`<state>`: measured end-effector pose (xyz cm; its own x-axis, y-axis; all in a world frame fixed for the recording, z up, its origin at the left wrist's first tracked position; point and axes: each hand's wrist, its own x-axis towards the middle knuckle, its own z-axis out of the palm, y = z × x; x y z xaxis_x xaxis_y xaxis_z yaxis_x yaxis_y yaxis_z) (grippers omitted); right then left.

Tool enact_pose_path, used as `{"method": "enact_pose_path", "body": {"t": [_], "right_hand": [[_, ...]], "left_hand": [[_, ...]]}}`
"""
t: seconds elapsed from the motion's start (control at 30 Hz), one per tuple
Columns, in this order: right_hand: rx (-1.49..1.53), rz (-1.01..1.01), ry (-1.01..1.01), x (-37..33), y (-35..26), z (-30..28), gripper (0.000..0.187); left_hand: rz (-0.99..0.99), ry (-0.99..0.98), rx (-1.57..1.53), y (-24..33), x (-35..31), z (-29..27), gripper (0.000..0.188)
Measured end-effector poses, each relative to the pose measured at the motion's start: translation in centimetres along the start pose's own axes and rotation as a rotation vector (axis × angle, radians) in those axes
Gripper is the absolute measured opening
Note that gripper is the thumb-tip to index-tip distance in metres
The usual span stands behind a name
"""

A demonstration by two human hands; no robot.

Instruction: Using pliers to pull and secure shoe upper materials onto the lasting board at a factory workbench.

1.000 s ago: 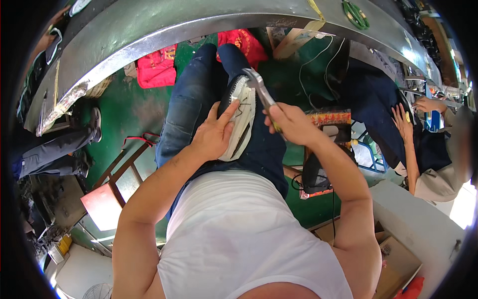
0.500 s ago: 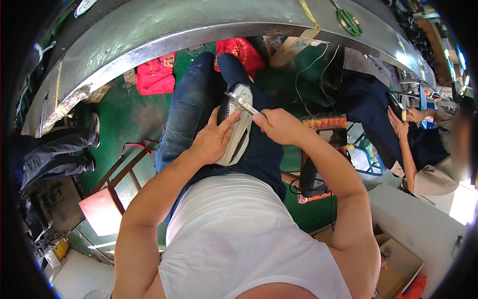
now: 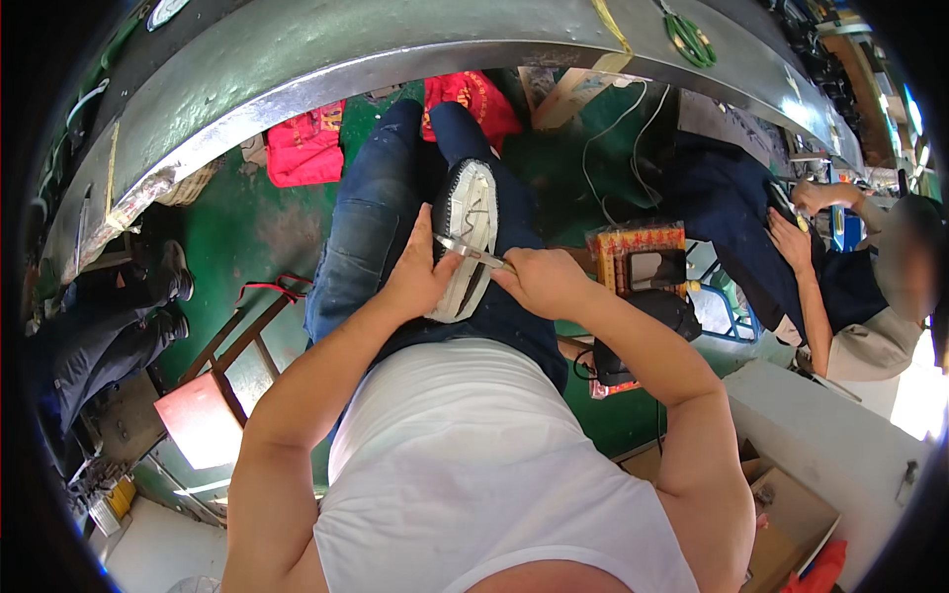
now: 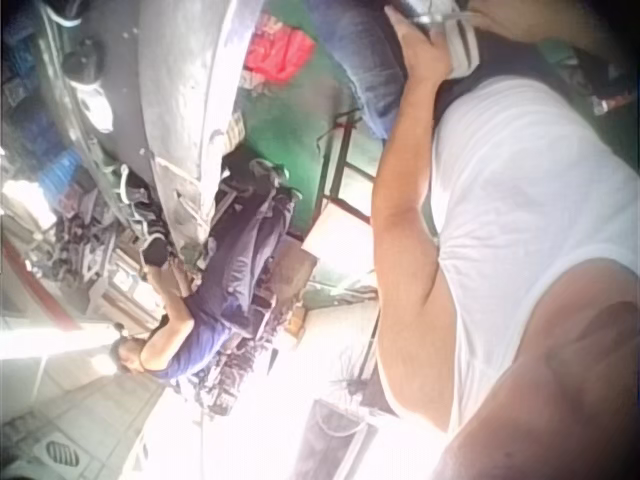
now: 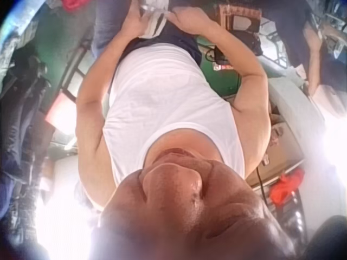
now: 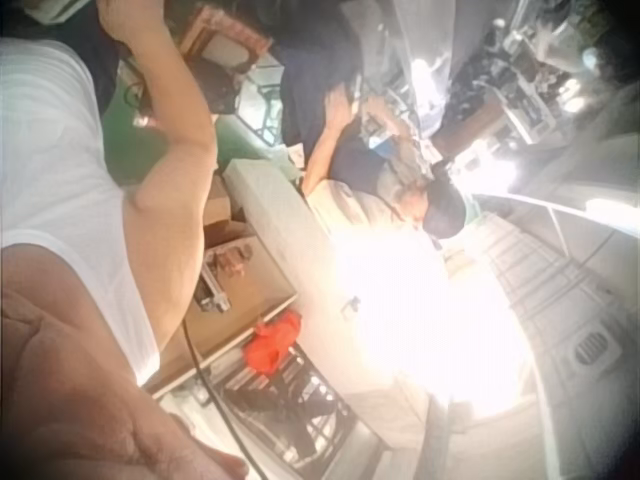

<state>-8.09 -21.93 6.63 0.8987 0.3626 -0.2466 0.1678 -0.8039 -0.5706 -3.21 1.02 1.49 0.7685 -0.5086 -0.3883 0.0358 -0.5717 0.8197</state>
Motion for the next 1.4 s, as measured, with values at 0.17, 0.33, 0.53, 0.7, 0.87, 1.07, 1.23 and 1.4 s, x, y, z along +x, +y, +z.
{"method": "enact_pose_path", "body": {"t": [0.17,0.33,0.53,0.7,0.87,1.07,1.23,1.4], "right_hand": [[-0.053,0.126,-0.141,-0.7,-0.8,-1.1,0.045],[0.249,-0.039,0.120,-1.7,-2.4,-0.1,0.047],[0.091,0.201,-0.240,-1.8,-1.9,-0.5,0.047],[0.309,0.158,-0.021,-3.0,-3.5,0.0,0.049],[-0.001,0.227,-0.376,-2.2,-3.8,0.4,0.049],[0.742,0.412,-0.085,-4.7,0.1,3.1,0.054],[1.186,0.659,0.017,-5.0,1.6,3.6,0.060],[1.203,0.679,0.116,-5.8,2.7,2.9,0.061]], "left_hand": [[0.063,-0.305,-0.207,-2.2,-2.4,-2.4,0.097],[0.116,-0.261,-0.172,-2.8,-2.8,-1.6,0.096],[0.072,-0.242,-0.170,-2.4,-3.1,-1.6,0.097],[0.138,-0.208,-0.347,-1.9,-2.8,-1.2,0.103],[0.079,-0.275,-0.454,-2.9,-2.3,-1.5,0.106],[-0.100,0.014,-0.360,-0.8,3.4,-2.9,0.070],[-0.204,0.056,-0.296,1.7,7.8,-3.6,0.069],[0.187,-0.169,-1.680,4.4,0.8,-8.1,0.077]]}}
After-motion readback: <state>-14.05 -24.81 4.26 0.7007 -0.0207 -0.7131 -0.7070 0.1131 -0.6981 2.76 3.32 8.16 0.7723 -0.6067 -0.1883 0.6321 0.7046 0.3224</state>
